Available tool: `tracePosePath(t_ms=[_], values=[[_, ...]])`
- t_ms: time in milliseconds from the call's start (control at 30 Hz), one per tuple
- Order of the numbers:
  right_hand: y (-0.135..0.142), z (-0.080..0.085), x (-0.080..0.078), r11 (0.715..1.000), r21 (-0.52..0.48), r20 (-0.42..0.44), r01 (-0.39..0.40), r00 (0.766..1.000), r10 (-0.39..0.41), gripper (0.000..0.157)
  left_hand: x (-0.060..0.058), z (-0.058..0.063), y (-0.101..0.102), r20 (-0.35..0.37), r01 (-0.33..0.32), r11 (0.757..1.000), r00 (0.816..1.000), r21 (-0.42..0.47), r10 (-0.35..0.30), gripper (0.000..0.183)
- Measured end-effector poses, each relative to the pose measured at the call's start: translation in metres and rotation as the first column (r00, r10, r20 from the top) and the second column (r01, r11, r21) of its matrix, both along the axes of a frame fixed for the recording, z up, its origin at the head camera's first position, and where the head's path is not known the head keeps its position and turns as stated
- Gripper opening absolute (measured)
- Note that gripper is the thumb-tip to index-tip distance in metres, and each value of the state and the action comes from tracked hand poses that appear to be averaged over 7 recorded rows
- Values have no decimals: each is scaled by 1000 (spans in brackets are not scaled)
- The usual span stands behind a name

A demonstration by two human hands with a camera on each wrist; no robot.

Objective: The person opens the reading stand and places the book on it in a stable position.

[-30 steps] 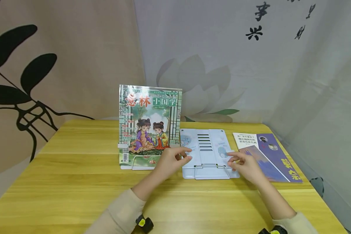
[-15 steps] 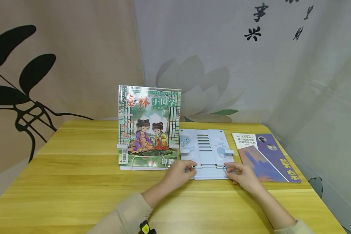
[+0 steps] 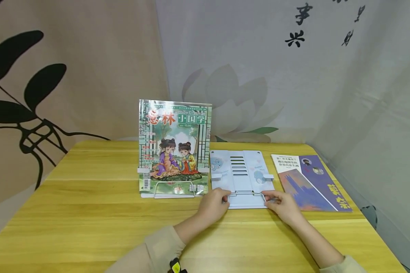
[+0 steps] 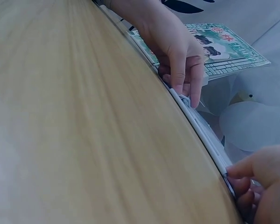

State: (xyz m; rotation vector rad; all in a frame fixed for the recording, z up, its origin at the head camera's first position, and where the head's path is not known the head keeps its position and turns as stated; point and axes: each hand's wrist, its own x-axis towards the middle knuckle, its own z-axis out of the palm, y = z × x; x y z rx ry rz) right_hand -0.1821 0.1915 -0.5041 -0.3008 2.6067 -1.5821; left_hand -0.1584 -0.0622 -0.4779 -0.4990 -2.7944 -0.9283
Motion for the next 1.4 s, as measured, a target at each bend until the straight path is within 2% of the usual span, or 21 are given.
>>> tracePosePath(t_ms=[333, 433, 567, 700, 933, 1133, 1400], values=[[3, 1, 4, 997, -73, 43, 22, 999, -18, 35, -3, -2, 6, 12, 33, 995, 999, 89, -35, 36], [4, 2, 5, 996, -89, 40, 6, 999, -2, 39, -4, -3, 7, 21, 41, 994, 999, 106, -43, 36], [6, 1, 5, 996, -83, 11, -26, 1000, 27, 39, -4, -2, 7, 69, 39, 989, 996, 139, -49, 37], [8, -1, 4, 995, -70, -45, -70, 997, 67, 36, -4, -1, 7, 124, 48, 983, 990, 175, -70, 37], [13, -3, 6, 990, -66, -102, -125, 988, 118, 34, -4, 1, 8, 173, 107, 966, 973, 234, -150, 37], [16, -4, 9, 990, -53, -115, -134, 985, 127, 35, -2, 0, 8, 179, 133, 955, 966, 265, -185, 36], [20, -3, 12, 990, -50, -87, -129, 988, 124, 36, -1, 2, 8, 206, 168, 945, 951, 281, -230, 36]])
